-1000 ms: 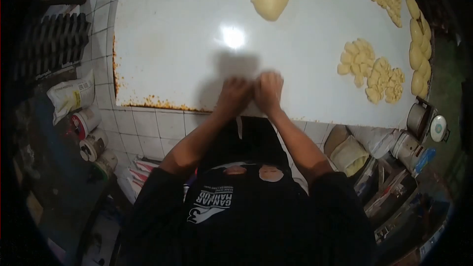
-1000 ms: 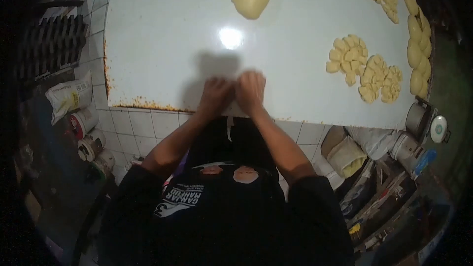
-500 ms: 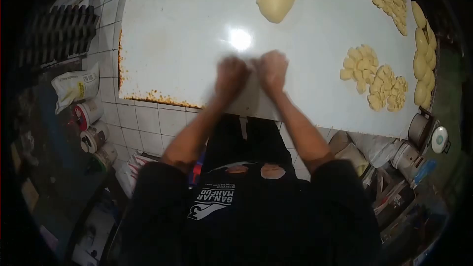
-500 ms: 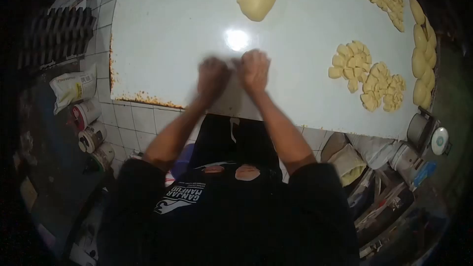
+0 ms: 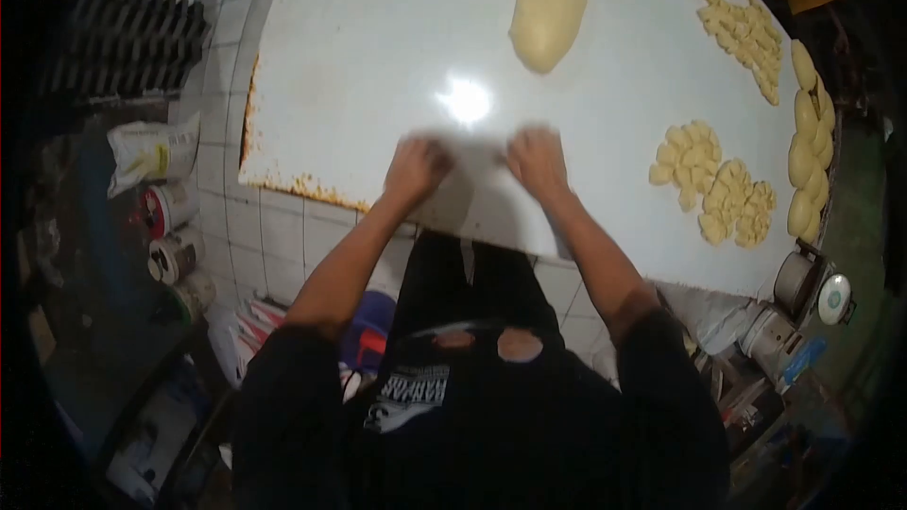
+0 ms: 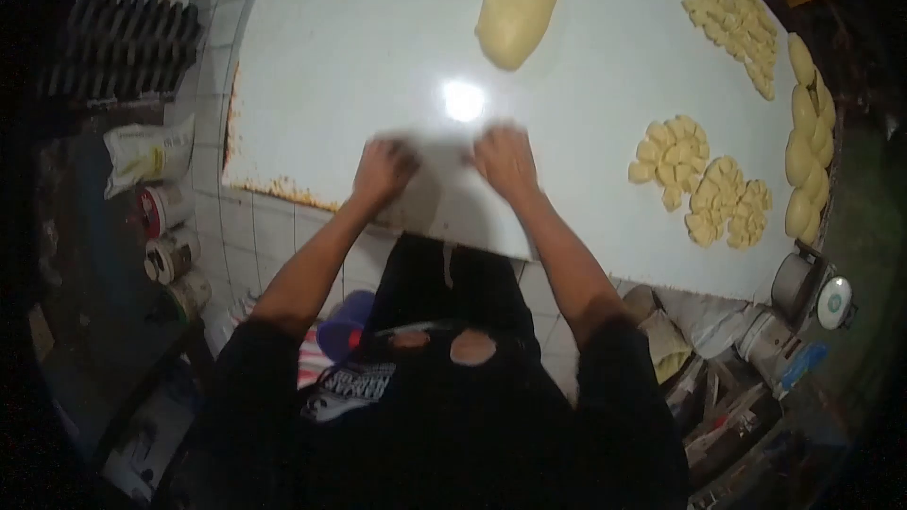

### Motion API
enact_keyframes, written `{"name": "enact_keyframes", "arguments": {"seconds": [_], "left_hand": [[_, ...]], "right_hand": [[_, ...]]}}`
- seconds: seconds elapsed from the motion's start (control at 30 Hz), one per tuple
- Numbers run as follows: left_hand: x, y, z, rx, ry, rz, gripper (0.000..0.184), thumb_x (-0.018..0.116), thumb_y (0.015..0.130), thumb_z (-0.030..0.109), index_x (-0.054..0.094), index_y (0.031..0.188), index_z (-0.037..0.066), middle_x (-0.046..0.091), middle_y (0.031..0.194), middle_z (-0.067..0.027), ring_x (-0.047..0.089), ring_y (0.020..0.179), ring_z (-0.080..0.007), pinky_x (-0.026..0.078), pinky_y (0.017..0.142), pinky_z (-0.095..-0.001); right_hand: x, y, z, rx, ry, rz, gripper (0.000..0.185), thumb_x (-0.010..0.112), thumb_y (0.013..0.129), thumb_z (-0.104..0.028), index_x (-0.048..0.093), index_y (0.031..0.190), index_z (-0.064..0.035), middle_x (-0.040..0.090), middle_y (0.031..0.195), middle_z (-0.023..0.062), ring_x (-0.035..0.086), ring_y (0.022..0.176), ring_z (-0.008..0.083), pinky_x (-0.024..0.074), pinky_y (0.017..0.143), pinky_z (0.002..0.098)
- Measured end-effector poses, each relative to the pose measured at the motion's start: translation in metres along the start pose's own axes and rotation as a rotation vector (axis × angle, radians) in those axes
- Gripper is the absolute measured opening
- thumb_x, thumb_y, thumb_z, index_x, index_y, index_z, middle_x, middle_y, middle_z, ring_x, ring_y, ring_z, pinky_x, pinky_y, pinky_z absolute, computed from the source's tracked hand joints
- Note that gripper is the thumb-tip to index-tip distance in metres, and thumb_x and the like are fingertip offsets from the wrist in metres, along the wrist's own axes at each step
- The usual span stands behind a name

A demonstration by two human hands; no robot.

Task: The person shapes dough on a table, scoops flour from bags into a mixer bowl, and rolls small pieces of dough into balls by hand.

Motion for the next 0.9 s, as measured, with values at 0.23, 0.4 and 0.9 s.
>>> {"name": "enact_keyframes", "arguments": {"seconds": [0.23,0.4,0.9], "left_hand": [[-0.012,-0.011,0.000,0.063,-0.136,0.198,0.012,0.068,0.083,0.018,0.062,0.082,0.008,0.061,0.092,-0.0129,0.056,0.086,-0.0336,0.045,0.074,-0.0481],[0.005,-0.012,0.053,-0.150,-0.176,0.364,0.017,0.075,0.076,0.009,0.059,0.084,0.007,0.059,0.092,-0.0125,0.057,0.097,-0.0349,0.046,0.082,-0.0473],[-0.008,-0.005,0.011,-0.274,-0.063,0.307,0.016,0.071,0.085,0.015,0.059,0.090,0.005,0.059,0.101,-0.0139,0.053,0.098,-0.0371,0.043,0.086,-0.0488]], "right_hand": [[0.000,-0.019,-0.009,-0.112,0.068,-0.022,0.029,0.081,0.075,-0.029,0.061,0.081,-0.0095,0.057,0.090,0.0110,0.055,0.089,0.0316,0.0437,0.080,0.0451],[0.019,-0.011,-0.042,0.085,0.068,0.137,0.028,0.078,0.079,-0.030,0.060,0.080,-0.0082,0.057,0.088,0.0132,0.053,0.087,0.0325,0.0407,0.079,0.0461],[-0.031,0.031,-0.021,0.159,0.138,0.189,0.034,0.085,0.070,-0.027,0.059,0.080,-0.0071,0.061,0.093,0.0126,0.055,0.096,0.0347,0.0443,0.088,0.0446]]}}
Point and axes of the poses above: each hand's wrist, its own y-axis towards the middle knuckle, its own x-axis out of the palm, z = x × y, the point moved 5 cm from there along y, towards the middle knuckle
